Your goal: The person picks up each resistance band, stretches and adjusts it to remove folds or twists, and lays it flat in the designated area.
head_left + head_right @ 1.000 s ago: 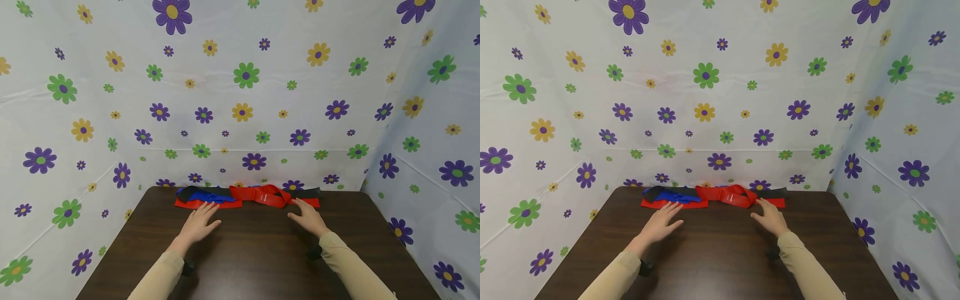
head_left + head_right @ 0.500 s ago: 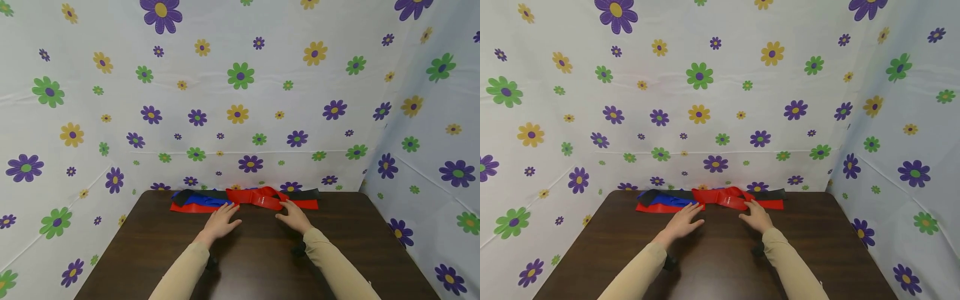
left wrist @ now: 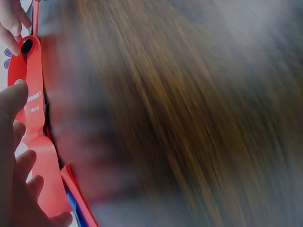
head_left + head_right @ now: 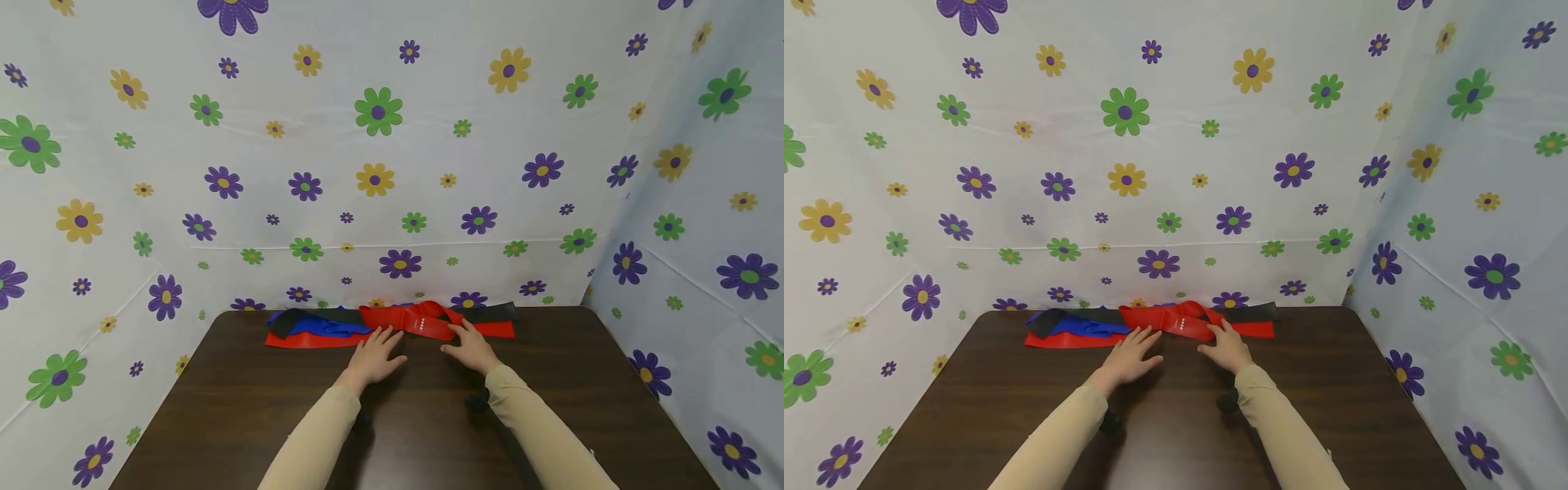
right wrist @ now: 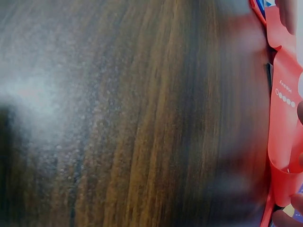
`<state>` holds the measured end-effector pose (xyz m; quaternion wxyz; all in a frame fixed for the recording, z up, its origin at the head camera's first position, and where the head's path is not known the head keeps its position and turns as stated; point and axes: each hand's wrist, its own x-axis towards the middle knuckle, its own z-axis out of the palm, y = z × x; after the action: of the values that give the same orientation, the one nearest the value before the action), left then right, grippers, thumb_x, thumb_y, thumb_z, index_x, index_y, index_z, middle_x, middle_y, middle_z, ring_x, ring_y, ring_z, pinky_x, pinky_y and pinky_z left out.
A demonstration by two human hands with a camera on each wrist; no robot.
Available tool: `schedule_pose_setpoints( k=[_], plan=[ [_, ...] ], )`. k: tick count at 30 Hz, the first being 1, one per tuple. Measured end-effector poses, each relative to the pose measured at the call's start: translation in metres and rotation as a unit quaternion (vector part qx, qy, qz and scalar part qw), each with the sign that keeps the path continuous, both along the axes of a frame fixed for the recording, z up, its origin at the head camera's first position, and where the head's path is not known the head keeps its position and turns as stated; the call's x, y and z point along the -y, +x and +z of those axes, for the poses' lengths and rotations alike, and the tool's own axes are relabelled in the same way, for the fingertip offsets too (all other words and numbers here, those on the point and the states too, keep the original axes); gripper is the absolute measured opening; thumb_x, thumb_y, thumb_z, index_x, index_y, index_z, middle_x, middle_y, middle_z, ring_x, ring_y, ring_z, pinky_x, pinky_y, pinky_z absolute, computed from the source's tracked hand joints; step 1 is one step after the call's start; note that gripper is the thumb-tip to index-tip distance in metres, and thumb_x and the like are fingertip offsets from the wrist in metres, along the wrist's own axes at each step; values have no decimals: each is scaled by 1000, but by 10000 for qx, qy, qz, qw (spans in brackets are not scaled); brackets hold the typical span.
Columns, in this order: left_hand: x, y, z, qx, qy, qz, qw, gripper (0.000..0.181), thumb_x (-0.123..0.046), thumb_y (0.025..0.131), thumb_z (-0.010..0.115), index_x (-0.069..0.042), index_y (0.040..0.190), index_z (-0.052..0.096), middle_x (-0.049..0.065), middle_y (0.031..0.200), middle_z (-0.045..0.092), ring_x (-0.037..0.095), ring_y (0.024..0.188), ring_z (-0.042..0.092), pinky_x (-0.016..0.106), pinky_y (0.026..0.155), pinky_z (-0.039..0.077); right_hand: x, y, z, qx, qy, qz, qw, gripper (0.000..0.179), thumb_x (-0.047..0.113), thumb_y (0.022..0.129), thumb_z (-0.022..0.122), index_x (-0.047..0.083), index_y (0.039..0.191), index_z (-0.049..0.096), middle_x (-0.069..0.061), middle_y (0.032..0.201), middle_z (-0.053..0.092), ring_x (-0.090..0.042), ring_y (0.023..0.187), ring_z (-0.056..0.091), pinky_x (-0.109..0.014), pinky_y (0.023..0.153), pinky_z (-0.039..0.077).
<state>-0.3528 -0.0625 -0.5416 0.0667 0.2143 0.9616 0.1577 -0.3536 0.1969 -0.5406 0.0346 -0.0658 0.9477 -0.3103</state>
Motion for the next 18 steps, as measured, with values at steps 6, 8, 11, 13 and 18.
schedule_pose_setpoints(
  k=[6, 8, 11, 13, 18],
  plan=[
    [-13, -6, 0, 55, 135, 193, 9997, 64, -49, 95, 52, -23, 152, 35, 8, 158, 25, 34, 145, 15, 63, 110, 14, -1, -3, -1, 91, 54, -131, 9999, 64, 32, 89, 67, 0, 140, 48, -28, 152, 25, -51, 133, 31, -69, 98, 31],
    [-17, -7, 0, 91, 120, 264, 9995, 64, -50, 95, 52, -23, 151, 36, 8, 158, 26, 34, 145, 15, 63, 110, 14, 0, -4, -2, 108, 5, -166, 9998, 66, 32, 89, 67, -1, 141, 46, -27, 152, 26, -50, 134, 31, -69, 99, 29],
    [-24, -10, -1, 149, -26, 369, 9992, 65, -52, 95, 50, -25, 152, 34, 6, 158, 24, 32, 146, 13, 62, 111, 12, 1, -5, -4, 69, -77, -130, 9999, 68, 31, 89, 66, -5, 142, 43, -26, 152, 28, -48, 135, 31, -68, 101, 28],
    [-28, -12, -2, 160, -94, 421, 9989, 65, -53, 95, 49, -25, 152, 34, 5, 158, 24, 30, 146, 12, 61, 111, 12, 2, -5, -5, 88, -121, -138, 9998, 71, 32, 89, 66, -6, 143, 40, -25, 152, 29, -46, 136, 30, -66, 103, 25],
    [-36, -13, -2, 260, -20, 488, 9985, 65, -53, 95, 49, -22, 151, 35, 6, 159, 23, 30, 146, 11, 61, 111, 11, 1, -3, -7, -43, -271, -149, 9995, 71, 28, 90, 65, -10, 142, 38, -26, 150, 32, -45, 136, 31, -60, 108, 24]
  ],
)
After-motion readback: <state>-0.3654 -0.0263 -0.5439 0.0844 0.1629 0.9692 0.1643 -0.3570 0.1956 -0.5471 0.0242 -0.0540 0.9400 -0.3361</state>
